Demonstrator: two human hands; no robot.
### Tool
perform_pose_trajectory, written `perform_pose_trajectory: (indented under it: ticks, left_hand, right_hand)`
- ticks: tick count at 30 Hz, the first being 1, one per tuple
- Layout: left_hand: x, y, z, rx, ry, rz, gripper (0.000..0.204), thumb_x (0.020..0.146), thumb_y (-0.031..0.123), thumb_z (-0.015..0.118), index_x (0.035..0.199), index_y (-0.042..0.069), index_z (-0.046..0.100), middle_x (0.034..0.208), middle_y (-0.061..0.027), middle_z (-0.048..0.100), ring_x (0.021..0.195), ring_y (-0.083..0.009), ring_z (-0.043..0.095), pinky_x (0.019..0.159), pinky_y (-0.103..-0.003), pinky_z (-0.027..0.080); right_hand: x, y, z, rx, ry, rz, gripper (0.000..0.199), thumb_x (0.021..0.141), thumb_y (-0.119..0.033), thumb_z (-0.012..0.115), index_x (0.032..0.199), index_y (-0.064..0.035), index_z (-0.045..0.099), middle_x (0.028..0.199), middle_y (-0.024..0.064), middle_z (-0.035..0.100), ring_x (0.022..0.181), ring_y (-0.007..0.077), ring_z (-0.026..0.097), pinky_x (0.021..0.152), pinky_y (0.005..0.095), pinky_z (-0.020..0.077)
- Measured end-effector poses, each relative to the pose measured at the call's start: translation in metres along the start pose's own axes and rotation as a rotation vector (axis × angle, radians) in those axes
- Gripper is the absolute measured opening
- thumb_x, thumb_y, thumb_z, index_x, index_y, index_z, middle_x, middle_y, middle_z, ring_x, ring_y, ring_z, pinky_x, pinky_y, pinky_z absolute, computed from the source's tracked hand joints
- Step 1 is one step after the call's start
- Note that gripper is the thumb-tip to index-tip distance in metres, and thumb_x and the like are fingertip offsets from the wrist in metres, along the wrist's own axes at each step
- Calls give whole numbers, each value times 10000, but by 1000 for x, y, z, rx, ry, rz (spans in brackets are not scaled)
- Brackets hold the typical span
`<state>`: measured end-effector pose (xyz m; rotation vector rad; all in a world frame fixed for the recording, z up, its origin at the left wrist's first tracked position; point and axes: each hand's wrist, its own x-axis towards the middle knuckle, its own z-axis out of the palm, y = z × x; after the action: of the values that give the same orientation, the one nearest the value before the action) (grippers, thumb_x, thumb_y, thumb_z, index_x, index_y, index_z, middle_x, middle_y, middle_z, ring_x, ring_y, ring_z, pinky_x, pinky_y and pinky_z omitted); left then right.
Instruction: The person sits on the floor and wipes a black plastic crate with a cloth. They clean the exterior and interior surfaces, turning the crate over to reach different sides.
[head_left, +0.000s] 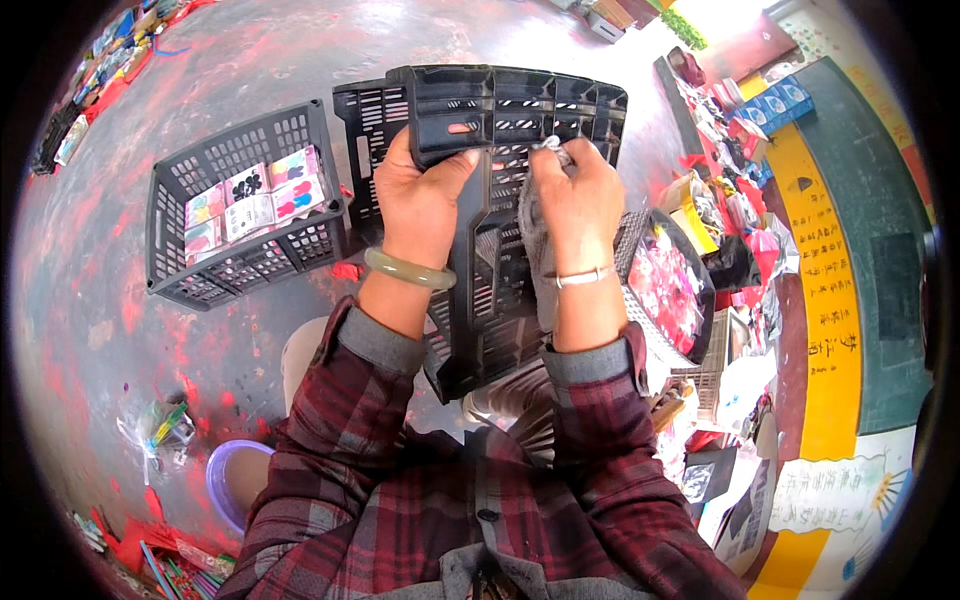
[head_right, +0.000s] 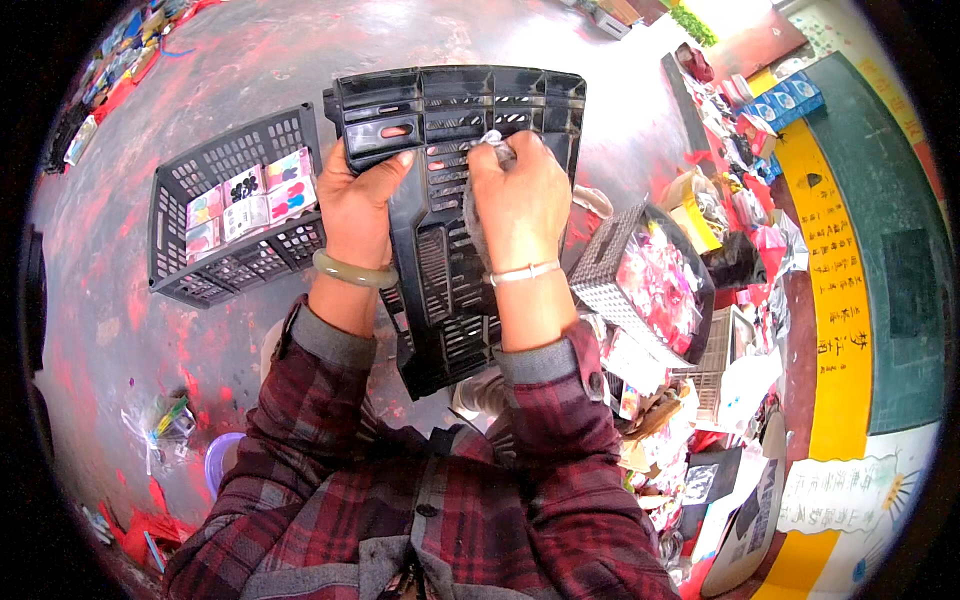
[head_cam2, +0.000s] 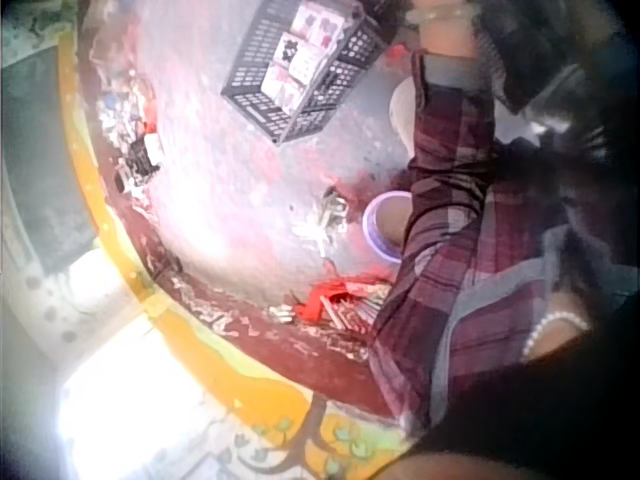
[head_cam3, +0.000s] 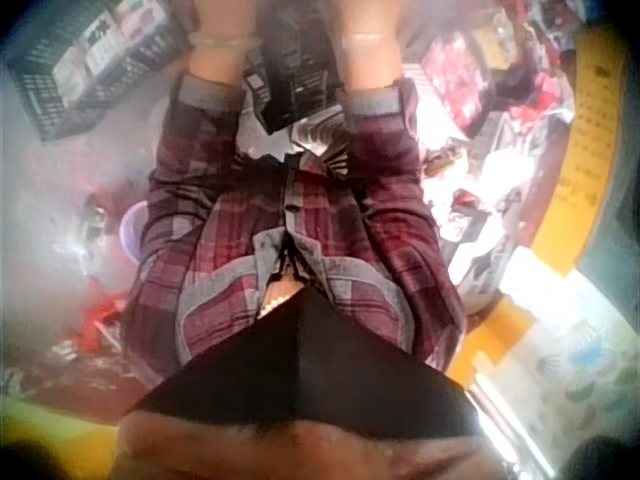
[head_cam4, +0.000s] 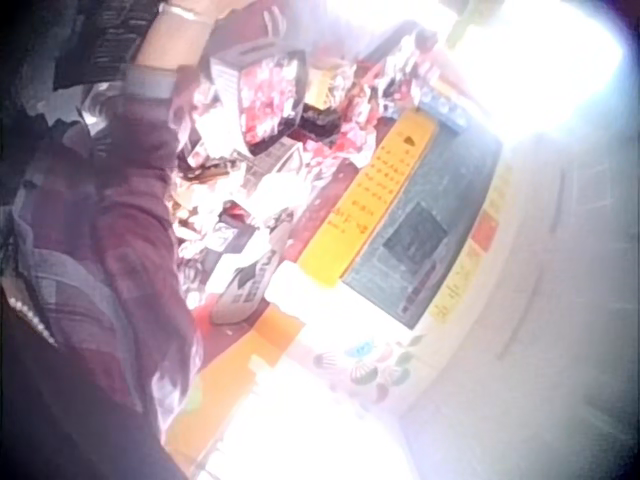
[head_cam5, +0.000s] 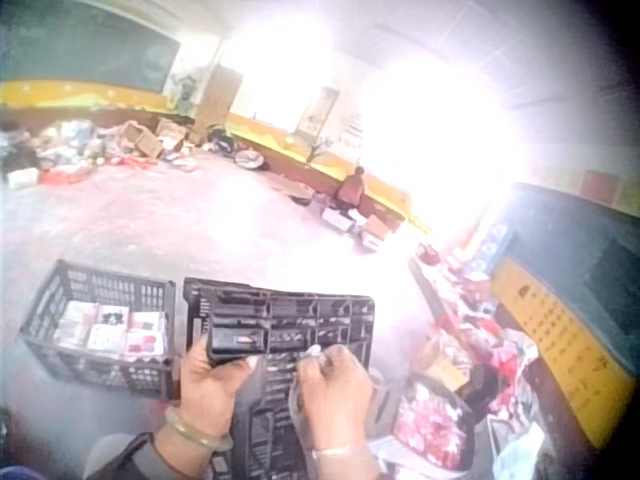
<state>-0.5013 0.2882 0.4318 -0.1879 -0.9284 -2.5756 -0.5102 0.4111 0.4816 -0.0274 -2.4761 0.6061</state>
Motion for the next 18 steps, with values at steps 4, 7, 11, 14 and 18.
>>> perform_pose_trajectory:
  ticks: [4, 7, 11, 14, 18]
  left_hand:
    - [-3, -3, 4, 17, 18, 19, 224, 747, -84, 619, 942, 23, 635, 889, -32, 649, 786, -101, 584, 742, -226, 454]
    - [-4, -8, 4, 38, 44, 38, 228, 745, -85, 617, 944, 23, 637, 889, -33, 648, 782, -104, 583, 740, -228, 454]
    - [-5, -7, 7, 23, 45, 23, 240, 741, -89, 615, 951, 25, 639, 889, -34, 648, 781, -107, 582, 741, -230, 455]
    - [-2, -7, 6, 38, 67, 44, 225, 741, -106, 598, 932, 8, 629, 866, -52, 641, 737, -120, 588, 689, -250, 488]
    - [0, -8, 7, 16, 86, 62, 219, 736, -133, 584, 912, -8, 616, 841, -71, 635, 697, -139, 599, 646, -278, 529]
  right_hand:
    - [-1, -2, 3, -15, 29, 75, 278, 717, -276, 590, 731, 2, 588, 763, 208, 615, 720, 390, 591, 679, 436, 458]
    - [1, -5, -1, 9, -8, 129, 284, 704, -279, 606, 713, 3, 571, 764, 209, 615, 711, 393, 590, 674, 423, 458]
    - [3, 5, 1, 200, 35, 186, 269, 683, -244, 644, 766, -5, 552, 729, 194, 613, 695, 360, 598, 667, 393, 462]
    - [3, 16, -2, 264, -45, 241, 295, 664, -205, 673, 838, -15, 530, 717, 180, 610, 689, 331, 598, 670, 373, 461]
    - [-10, 17, -4, 183, -102, 195, 264, 667, -164, 650, 836, -21, 507, 731, 183, 601, 713, 357, 589, 677, 391, 457]
